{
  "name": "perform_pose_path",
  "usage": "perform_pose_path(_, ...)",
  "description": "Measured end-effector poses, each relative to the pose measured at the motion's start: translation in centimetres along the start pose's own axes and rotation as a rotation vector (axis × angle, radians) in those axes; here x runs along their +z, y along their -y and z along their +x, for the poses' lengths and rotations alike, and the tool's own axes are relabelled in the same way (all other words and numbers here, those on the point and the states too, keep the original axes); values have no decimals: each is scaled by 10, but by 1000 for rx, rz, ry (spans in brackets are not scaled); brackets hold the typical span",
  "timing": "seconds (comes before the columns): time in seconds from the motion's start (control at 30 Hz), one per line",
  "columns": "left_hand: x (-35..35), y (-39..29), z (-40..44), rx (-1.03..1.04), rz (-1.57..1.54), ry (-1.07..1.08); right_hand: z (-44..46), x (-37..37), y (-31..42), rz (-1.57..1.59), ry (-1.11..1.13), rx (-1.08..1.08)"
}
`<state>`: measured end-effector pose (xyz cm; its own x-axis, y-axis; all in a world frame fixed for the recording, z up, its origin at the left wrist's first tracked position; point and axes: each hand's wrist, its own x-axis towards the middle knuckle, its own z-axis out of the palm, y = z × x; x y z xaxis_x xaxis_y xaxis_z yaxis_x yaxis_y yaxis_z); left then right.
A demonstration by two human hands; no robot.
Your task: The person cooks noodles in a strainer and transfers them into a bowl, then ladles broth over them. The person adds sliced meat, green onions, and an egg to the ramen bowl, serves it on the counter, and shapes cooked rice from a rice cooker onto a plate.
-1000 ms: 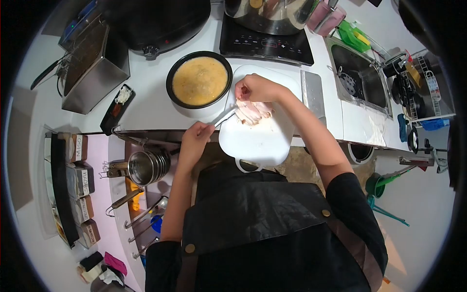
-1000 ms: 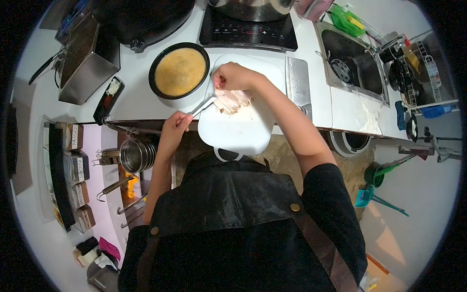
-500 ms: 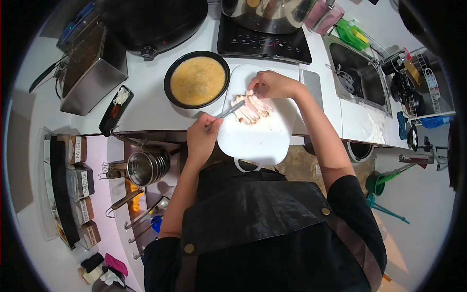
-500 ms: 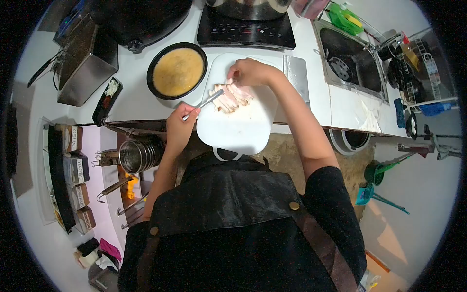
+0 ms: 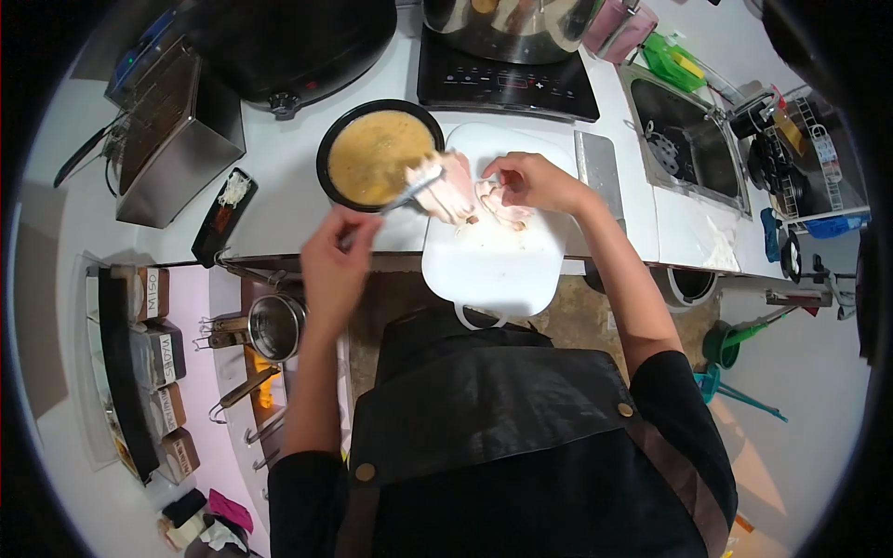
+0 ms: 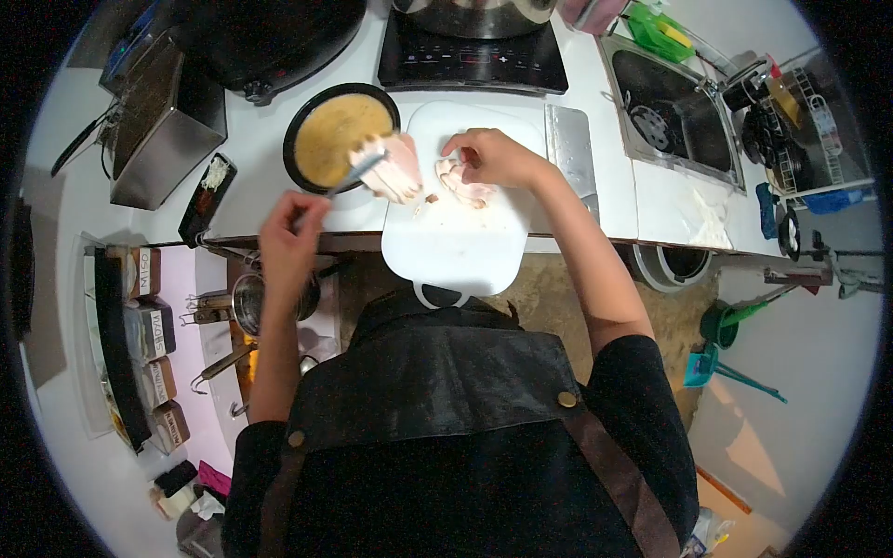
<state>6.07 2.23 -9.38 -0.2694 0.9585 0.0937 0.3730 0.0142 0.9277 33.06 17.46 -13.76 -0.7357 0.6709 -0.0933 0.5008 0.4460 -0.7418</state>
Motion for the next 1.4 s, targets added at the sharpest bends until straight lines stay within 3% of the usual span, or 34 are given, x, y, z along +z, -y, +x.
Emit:
perform_pose_path(0.2,-72,24,74,-33,123,230,2,1,6,-5,16,135)
perform_pose_path(0.6,-70,62,140,41,143,420,9,2,11,-108,9,144)
perform_pose_path(0.77,-69,50,133,86,341,304,11,-1,13,-167,81,153)
perform_pose_path(0.9,-76,20,116,103,517,140,2,-5,21,-21,29,142)
perform_pose_path(1.0,-86,8,103,93,404,112,0,-15,39,62,1,100)
perform_pose_path(1.2,-66,5,65,82,87,385,23,-19,87,255,-129,-104)
perform_pose_path(1.4,-61,8,58,22,57,328,63,7,102,455,-240,-66)
